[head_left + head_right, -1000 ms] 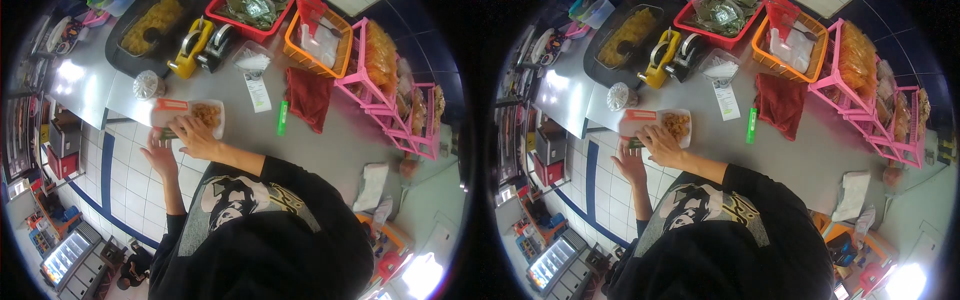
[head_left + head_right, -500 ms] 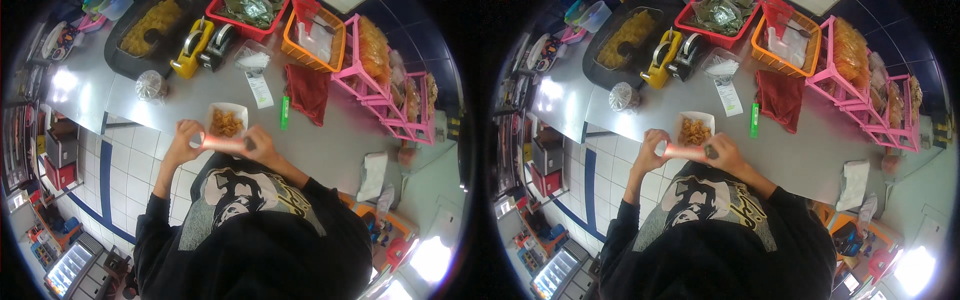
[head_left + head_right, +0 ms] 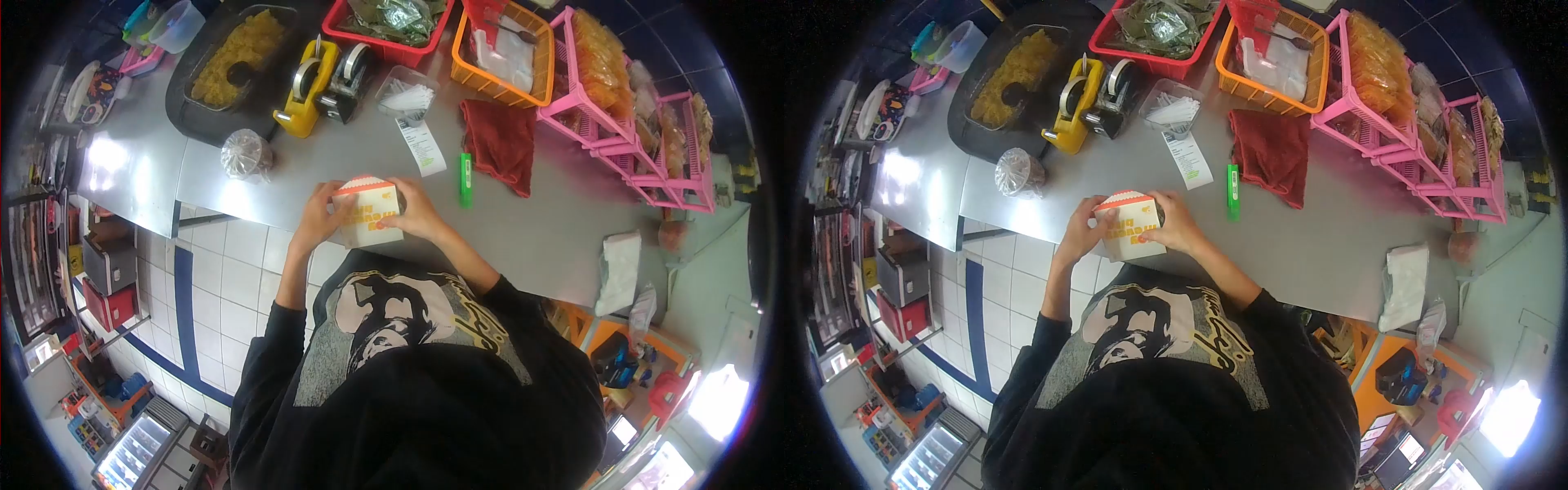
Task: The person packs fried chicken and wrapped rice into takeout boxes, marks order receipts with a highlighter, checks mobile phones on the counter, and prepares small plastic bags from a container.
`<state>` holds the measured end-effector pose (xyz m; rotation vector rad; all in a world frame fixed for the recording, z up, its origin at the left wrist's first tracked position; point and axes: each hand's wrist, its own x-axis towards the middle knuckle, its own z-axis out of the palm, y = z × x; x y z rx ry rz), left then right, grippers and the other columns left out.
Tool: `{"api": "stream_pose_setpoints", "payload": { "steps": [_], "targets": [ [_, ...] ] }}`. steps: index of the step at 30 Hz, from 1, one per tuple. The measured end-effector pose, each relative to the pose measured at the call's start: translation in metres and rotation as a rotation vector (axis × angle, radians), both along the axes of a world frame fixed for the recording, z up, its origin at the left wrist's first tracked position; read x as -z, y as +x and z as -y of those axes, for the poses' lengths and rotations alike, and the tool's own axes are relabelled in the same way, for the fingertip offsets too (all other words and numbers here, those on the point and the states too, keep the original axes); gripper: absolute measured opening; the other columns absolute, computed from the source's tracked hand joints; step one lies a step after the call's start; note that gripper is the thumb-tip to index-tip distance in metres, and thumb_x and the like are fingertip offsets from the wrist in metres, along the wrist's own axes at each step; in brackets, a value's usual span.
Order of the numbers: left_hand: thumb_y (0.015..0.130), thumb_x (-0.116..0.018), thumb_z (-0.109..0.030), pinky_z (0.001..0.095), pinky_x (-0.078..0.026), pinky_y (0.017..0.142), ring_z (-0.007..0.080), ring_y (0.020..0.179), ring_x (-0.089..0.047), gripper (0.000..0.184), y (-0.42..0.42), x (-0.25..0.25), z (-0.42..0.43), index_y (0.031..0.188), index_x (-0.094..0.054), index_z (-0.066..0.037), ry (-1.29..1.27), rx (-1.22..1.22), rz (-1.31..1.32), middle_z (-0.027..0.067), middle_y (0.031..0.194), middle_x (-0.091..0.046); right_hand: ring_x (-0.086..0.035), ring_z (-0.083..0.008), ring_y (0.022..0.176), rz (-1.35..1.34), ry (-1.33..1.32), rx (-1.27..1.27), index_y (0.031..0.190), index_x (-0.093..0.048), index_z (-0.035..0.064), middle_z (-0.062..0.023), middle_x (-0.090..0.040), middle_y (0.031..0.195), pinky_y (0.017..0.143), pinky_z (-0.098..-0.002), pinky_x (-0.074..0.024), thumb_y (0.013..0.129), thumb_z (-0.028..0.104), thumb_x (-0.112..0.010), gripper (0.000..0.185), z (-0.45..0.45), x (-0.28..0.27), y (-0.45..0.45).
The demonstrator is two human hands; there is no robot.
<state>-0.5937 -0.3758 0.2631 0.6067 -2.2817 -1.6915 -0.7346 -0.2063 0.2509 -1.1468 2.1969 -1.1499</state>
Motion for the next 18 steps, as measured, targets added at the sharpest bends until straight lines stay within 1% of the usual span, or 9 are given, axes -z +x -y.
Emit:
{"api": "stream_pose_setpoints", "payload": {
  "steps": [2,3,5,7,9,13,15,17,18],
  "targets": [
    [0.082,-0.063,-0.035,0.0328,-0.048,0.075,0.0231,0.09,-0.057,0.043,-0.004,0.0,0.005,0.103,-0.058,0.002,-0.207,0.101,0.24,0.0153,0.098,-0.056,-0.052,-0.025,0.101,0.379,0.121,-0.109,0.104,-0.052,0.0024,-0.0119,-0.056,0.102,0.086,-0.0343,-0.0409,0.052,0.015,-0.082,0.061,0.005,-0.03,-0.011],
    [0.082,-0.063,-0.035,0.0328,-0.048,0.075,0.0231,0.09,-0.057,0.043,-0.005,-0.003,0.007,0.103,-0.058,0.002,-0.21,0.1,0.239,0.0153,0.098,-0.056,-0.052,-0.025,0.101,0.377,0.119,-0.11,0.104,-0.052,0.0024,-0.0119,-0.056,0.102,0.086,-0.0343,-0.0409,0.052,0.015,-0.082,0.061,0.005,-0.024,-0.017],
    [0.077,-0.067,-0.036,0.0338,-0.049,0.069,0.0244,0.078,-0.059,0.043,-0.006,-0.01,0.008,0.097,-0.061,0.002,-0.151,0.104,0.28,0.019,0.092,-0.057,-0.049,-0.0203,0.104,0.675,0.05,-0.15,0.106,-0.053,0.0039,-0.0075,-0.056,0.101,0.088,-0.0318,-0.0382,0.055,0.01,-0.079,0.057,-0.001,-0.005,-0.029],
    [0.075,-0.069,-0.037,0.0334,-0.049,0.066,0.0246,0.075,-0.059,0.045,-0.007,0.0,0.004,0.094,-0.061,0.003,-0.155,0.075,0.307,0.0188,0.089,-0.058,-0.049,-0.0169,0.102,0.658,0.05,-0.177,0.103,-0.054,0.005,-0.0051,-0.056,0.101,0.087,-0.0299,-0.0378,0.057,0.008,-0.078,0.052,-0.005,0.0,-0.034],
    [0.072,-0.072,-0.038,0.033,-0.05,0.064,0.0248,0.072,-0.06,0.047,-0.01,0.002,0.002,0.091,-0.061,0.004,-0.159,0.043,0.331,0.0186,0.086,-0.058,-0.048,-0.0163,0.103,0.876,0.072,-0.173,0.104,-0.055,0.0045,-0.0053,-0.056,0.101,0.087,-0.0299,-0.0382,0.058,0.007,-0.077,0.051,-0.008,0.017,-0.038],
    [0.067,-0.078,-0.03,0.0299,-0.05,0.059,0.0217,0.067,-0.062,0.044,-0.008,-0.007,-0.005,0.084,-0.06,0.005,-0.095,-0.057,0.302,0.0163,0.081,-0.062,-0.049,-0.0162,0.103,0.747,-0.004,-0.109,0.105,-0.055,0.0035,-0.0057,-0.057,0.102,0.087,-0.0294,-0.0396,0.062,0.006,-0.075,0.047,-0.004,0.037,-0.029],
    [0.065,-0.08,-0.026,0.029,-0.05,0.059,0.0197,0.067,-0.062,0.041,-0.004,-0.008,-0.009,0.082,-0.059,0.006,-0.081,-0.106,0.267,0.0158,0.08,-0.063,-0.052,-0.0176,0.101,0.568,-0.071,-0.252,0.099,-0.057,0.0038,-0.0113,-0.058,0.102,0.085,-0.0308,-0.0409,0.066,0.015,-0.075,0.039,0.0,0.038,-0.028],
    [0.067,-0.08,-0.02,0.0288,-0.051,0.06,0.0164,0.069,-0.062,0.037,0.001,-0.01,-0.016,0.083,-0.057,0.005,0.107,-0.199,0.186,0.0143,0.082,-0.064,-0.054,-0.0157,0.097,0.56,-0.099,-0.182,0.098,-0.057,0.0037,-0.0102,-0.058,0.1,0.082,-0.0292,-0.0422,0.07,0.017,-0.073,0.035,0.004,0.016,-0.019],
    [0.067,-0.08,-0.02,0.0288,-0.051,0.06,0.0164,0.069,-0.062,0.037,0.002,-0.012,-0.021,0.083,-0.057,0.005,0.107,-0.212,0.185,0.0143,0.082,-0.064,-0.055,-0.0138,0.093,0.553,-0.122,-0.107,0.097,-0.057,0.0036,-0.0092,-0.058,0.098,0.078,-0.0277,-0.0436,0.074,0.018,-0.071,0.031,0.006,0.002,-0.015]
  ]
}}
